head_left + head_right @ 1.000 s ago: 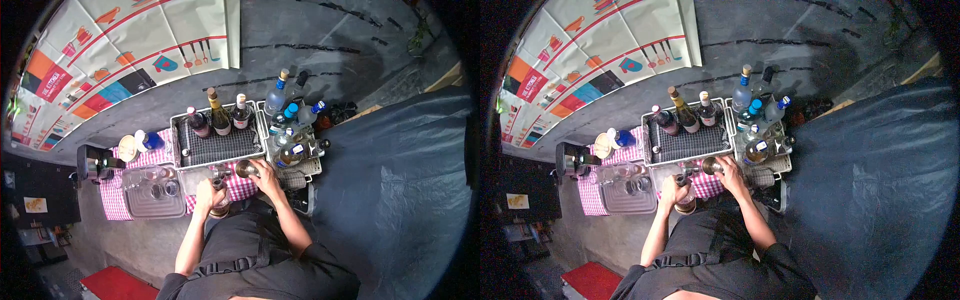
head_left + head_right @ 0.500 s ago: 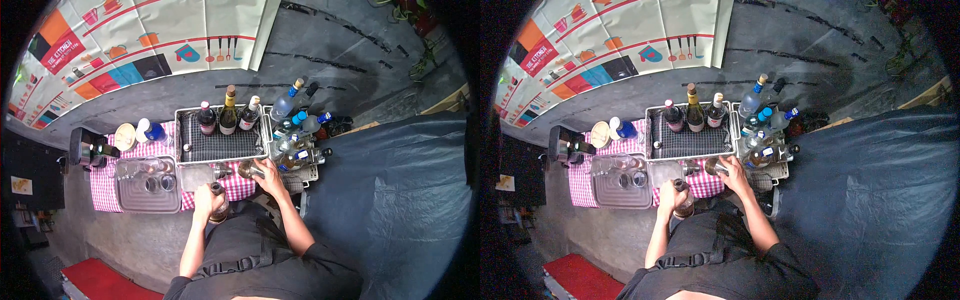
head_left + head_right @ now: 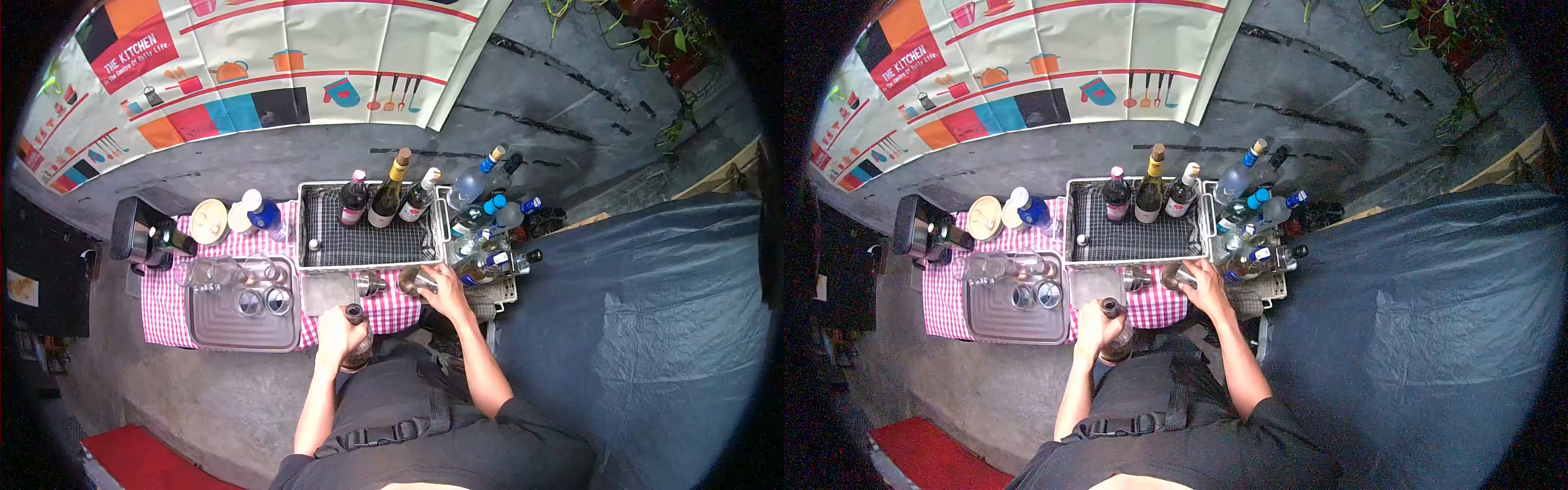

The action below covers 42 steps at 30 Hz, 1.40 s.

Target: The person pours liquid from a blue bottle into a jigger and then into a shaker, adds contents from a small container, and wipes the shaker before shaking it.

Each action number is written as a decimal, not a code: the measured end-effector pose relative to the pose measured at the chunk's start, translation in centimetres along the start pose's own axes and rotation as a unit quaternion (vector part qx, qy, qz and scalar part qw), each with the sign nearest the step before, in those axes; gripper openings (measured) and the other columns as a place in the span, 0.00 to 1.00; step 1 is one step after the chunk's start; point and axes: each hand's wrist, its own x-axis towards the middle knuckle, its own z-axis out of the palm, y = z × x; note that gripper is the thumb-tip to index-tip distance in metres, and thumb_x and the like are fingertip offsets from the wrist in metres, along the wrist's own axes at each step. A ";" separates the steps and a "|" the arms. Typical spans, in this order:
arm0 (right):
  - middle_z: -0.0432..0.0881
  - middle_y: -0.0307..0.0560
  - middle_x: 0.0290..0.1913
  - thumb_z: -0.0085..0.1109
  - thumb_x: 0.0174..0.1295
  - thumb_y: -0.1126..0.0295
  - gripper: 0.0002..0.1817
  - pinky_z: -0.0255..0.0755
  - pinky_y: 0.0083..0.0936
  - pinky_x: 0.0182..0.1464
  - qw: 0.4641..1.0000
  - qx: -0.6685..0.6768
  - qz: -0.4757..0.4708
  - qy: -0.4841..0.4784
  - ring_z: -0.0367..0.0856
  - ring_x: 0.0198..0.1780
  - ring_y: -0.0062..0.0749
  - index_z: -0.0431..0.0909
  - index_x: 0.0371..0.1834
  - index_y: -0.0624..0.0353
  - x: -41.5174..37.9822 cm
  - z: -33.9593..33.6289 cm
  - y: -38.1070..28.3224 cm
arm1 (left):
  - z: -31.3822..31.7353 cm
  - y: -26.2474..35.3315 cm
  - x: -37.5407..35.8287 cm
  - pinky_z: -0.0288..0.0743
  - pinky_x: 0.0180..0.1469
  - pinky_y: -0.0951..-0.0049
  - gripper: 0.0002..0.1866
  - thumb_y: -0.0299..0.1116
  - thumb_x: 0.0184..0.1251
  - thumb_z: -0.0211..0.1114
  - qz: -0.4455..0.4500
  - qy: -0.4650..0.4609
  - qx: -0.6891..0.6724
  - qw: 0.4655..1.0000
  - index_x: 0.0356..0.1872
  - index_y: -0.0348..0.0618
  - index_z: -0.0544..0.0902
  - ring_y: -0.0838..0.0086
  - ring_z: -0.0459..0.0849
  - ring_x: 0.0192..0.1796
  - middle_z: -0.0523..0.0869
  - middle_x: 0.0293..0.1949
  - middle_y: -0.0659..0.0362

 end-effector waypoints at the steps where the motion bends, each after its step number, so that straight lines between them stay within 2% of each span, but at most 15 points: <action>1: 0.80 0.54 0.52 0.78 0.53 0.69 0.34 0.75 0.40 0.60 1.000 -0.001 -0.001 0.001 0.81 0.56 0.52 0.81 0.67 0.59 -0.1 0.0 -0.1 | -0.3 0.0 -0.1 0.83 0.41 0.54 0.13 0.39 0.56 0.72 0.004 -0.003 -0.004 1.000 0.29 0.37 0.90 0.49 0.91 0.36 0.89 0.28 0.42; 5: 0.82 0.54 0.52 0.78 0.54 0.67 0.33 0.76 0.39 0.60 1.000 -0.002 0.016 0.016 0.83 0.56 0.51 0.81 0.66 0.60 -0.4 0.2 -0.4 | -0.9 -0.8 -0.2 0.84 0.41 0.54 0.13 0.40 0.57 0.72 -0.001 0.004 -0.010 1.000 0.29 0.38 0.90 0.50 0.92 0.36 0.89 0.29 0.43; 7: 0.82 0.57 0.53 0.77 0.55 0.68 0.33 0.77 0.40 0.60 0.996 0.063 0.054 0.037 0.83 0.56 0.54 0.80 0.66 0.62 -0.2 0.3 -0.6 | -1.2 -1.1 -0.1 0.84 0.41 0.55 0.14 0.41 0.57 0.72 -0.004 0.005 -0.015 1.000 0.30 0.39 0.91 0.50 0.92 0.37 0.90 0.30 0.44; 9: 0.84 0.56 0.53 0.78 0.55 0.67 0.35 0.78 0.39 0.60 0.996 0.071 0.030 0.053 0.85 0.55 0.51 0.78 0.68 0.62 0.0 0.9 0.2 | -1.8 -1.1 -0.2 0.84 0.41 0.55 0.14 0.41 0.57 0.72 -0.007 0.012 -0.023 1.000 0.30 0.39 0.91 0.51 0.92 0.37 0.90 0.30 0.44; 11: 0.85 0.52 0.56 0.78 0.56 0.70 0.37 0.79 0.36 0.59 0.982 0.154 0.084 0.070 0.86 0.56 0.42 0.75 0.71 0.62 0.3 1.5 0.3 | -2.2 -1.2 -0.2 0.84 0.41 0.55 0.14 0.41 0.57 0.72 -0.010 0.022 -0.030 0.999 0.30 0.39 0.91 0.51 0.92 0.38 0.90 0.30 0.44; 12: 0.85 0.49 0.58 0.78 0.57 0.73 0.39 0.80 0.33 0.59 0.958 0.255 0.120 0.042 0.86 0.57 0.35 0.72 0.73 0.61 0.6 1.7 0.0 | -2.3 -1.3 -0.1 0.84 0.42 0.54 0.13 0.40 0.55 0.71 -0.003 0.024 -0.032 0.999 0.29 0.39 0.90 0.50 0.91 0.37 0.90 0.29 0.44; 16: 0.84 0.48 0.59 0.77 0.57 0.76 0.36 0.80 0.31 0.61 0.925 0.373 0.065 0.027 0.85 0.59 0.34 0.73 0.70 0.60 2.6 3.7 -1.7 | -3.4 -1.2 0.1 0.84 0.42 0.53 0.12 0.39 0.54 0.70 0.005 0.038 -0.037 0.999 0.27 0.39 0.90 0.49 0.91 0.35 0.89 0.28 0.44; 19: 0.84 0.49 0.60 0.80 0.54 0.73 0.33 0.81 0.33 0.58 0.961 0.276 0.031 0.006 0.85 0.58 0.37 0.78 0.66 0.52 4.5 4.3 -4.6 | -4.0 -1.4 0.3 0.84 0.41 0.54 0.12 0.39 0.55 0.70 0.013 0.061 -0.035 0.997 0.28 0.40 0.90 0.49 0.91 0.35 0.89 0.28 0.45; 20: 0.86 0.47 0.57 0.81 0.53 0.69 0.32 0.81 0.34 0.55 0.959 0.278 0.057 0.009 0.86 0.55 0.36 0.80 0.63 0.50 4.8 4.1 -6.2 | -4.0 -1.7 0.4 0.85 0.42 0.55 0.11 0.39 0.56 0.70 0.002 0.065 -0.041 0.997 0.29 0.41 0.91 0.49 0.91 0.35 0.90 0.29 0.45; 21: 0.88 0.47 0.52 0.82 0.52 0.67 0.32 0.81 0.34 0.53 0.967 0.249 -0.003 0.044 0.87 0.52 0.36 0.80 0.62 0.52 5.7 5.1 -6.6 | -4.1 -1.9 0.5 0.85 0.42 0.55 0.11 0.39 0.56 0.70 -0.009 0.070 -0.047 0.996 0.31 0.43 0.92 0.50 0.91 0.36 0.90 0.31 0.46; 23: 0.89 0.48 0.47 0.82 0.51 0.69 0.32 0.82 0.35 0.53 0.976 0.217 -0.004 0.010 0.88 0.50 0.36 0.80 0.62 0.55 6.9 5.9 -6.7 | -4.4 -2.1 0.6 0.85 0.43 0.56 0.10 0.39 0.57 0.70 -0.009 0.083 -0.057 0.995 0.33 0.45 0.93 0.51 0.92 0.37 0.91 0.31 0.46; 28: 0.86 0.51 0.48 0.77 0.51 0.76 0.28 0.82 0.37 0.54 0.983 0.175 -0.046 0.013 0.87 0.49 0.47 0.76 0.56 0.59 9.1 7.4 -6.0 | -5.5 -2.1 -0.1 0.85 0.44 0.59 0.09 0.37 0.58 0.69 -0.038 0.104 -0.084 0.990 0.35 0.48 0.94 0.54 0.92 0.37 0.91 0.32 0.48; 35: 0.80 0.52 0.53 0.78 0.49 0.77 0.28 0.80 0.42 0.57 0.994 0.113 -0.010 0.004 0.84 0.55 0.53 0.77 0.55 0.58 10.9 7.9 -3.8 | -5.7 -2.2 -1.1 0.84 0.44 0.63 0.09 0.33 0.59 0.69 -0.076 0.135 -0.102 0.983 0.37 0.46 0.94 0.56 0.93 0.38 0.92 0.32 0.47; 40: 0.81 0.54 0.53 0.77 0.50 0.77 0.28 0.83 0.39 0.55 0.983 0.136 -0.112 -0.056 0.87 0.51 0.51 0.77 0.56 0.61 11.9 7.3 -6.9 | -5.6 -2.1 -1.8 0.84 0.45 0.63 0.09 0.31 0.59 0.69 -0.113 0.149 -0.098 0.977 0.38 0.43 0.94 0.57 0.94 0.38 0.92 0.32 0.46; 42: 0.81 0.50 0.54 0.76 0.53 0.77 0.27 0.87 0.34 0.53 0.973 0.141 -0.113 -0.142 0.88 0.49 0.44 0.77 0.58 0.61 11.2 6.2 -9.7 | -5.2 -2.6 -2.4 0.84 0.45 0.62 0.10 0.32 0.58 0.69 -0.128 0.169 -0.109 0.971 0.37 0.42 0.93 0.56 0.93 0.38 0.91 0.32 0.46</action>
